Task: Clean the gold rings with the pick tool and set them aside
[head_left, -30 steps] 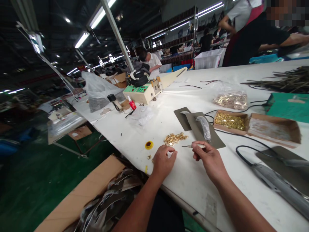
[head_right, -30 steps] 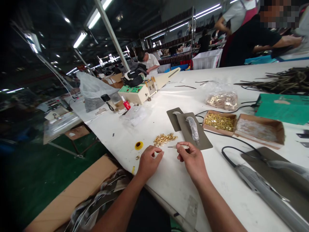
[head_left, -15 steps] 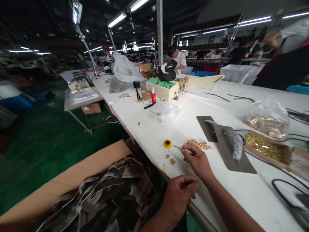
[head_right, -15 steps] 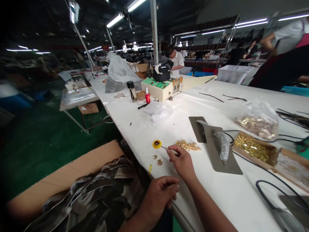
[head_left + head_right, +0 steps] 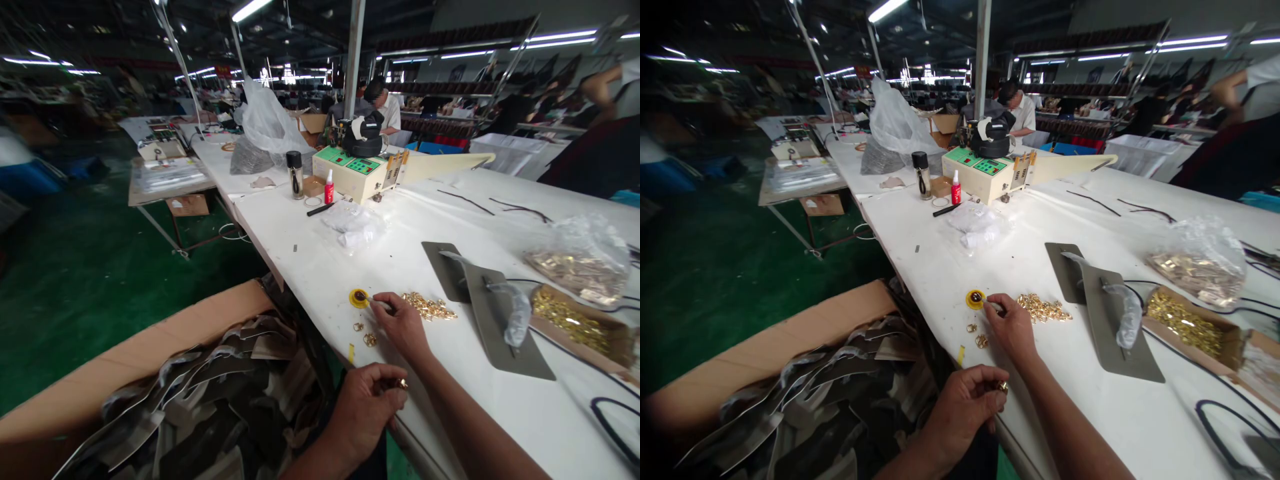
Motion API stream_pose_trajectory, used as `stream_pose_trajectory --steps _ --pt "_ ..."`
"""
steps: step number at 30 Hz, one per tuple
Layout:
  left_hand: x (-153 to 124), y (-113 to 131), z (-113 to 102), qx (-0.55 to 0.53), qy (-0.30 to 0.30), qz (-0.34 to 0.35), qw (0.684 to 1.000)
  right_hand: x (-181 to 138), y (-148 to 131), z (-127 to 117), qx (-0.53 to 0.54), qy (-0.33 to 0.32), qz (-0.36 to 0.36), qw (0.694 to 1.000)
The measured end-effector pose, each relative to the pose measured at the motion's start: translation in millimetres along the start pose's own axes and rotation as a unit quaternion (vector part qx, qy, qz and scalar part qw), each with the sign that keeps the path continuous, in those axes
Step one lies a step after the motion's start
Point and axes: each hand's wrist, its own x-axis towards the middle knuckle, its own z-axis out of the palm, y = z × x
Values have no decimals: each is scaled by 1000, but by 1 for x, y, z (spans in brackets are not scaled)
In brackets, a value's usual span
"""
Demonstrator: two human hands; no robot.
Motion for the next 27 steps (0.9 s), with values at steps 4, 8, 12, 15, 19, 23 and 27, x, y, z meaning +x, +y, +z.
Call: stream_pose_trajectory --steps 4,8,12,15,19,23,27 --pt "1 -1 3 11 -10 1 1000 -4 -3 -4 47 6 28 998" --pt "0 3 9 16 -10 9 1000 -12 -6 -17 176 16 92 980" --pt "3 6 20 41 -15 40 998 -33 -2 -45 353 15 122 927" --pt "9 3 33 66 -27 74 995 -59 6 -75 446 7 141 884" --pt "20 -2 54 118 -30 89 988 -93 23 -113 472 28 158 867" --pt "32 -10 71 181 -9 94 979 -114 41 -136 448 57 154 879" --pt "39 -21 76 245 9 101 964 -121 47 -145 345 89 138 924"
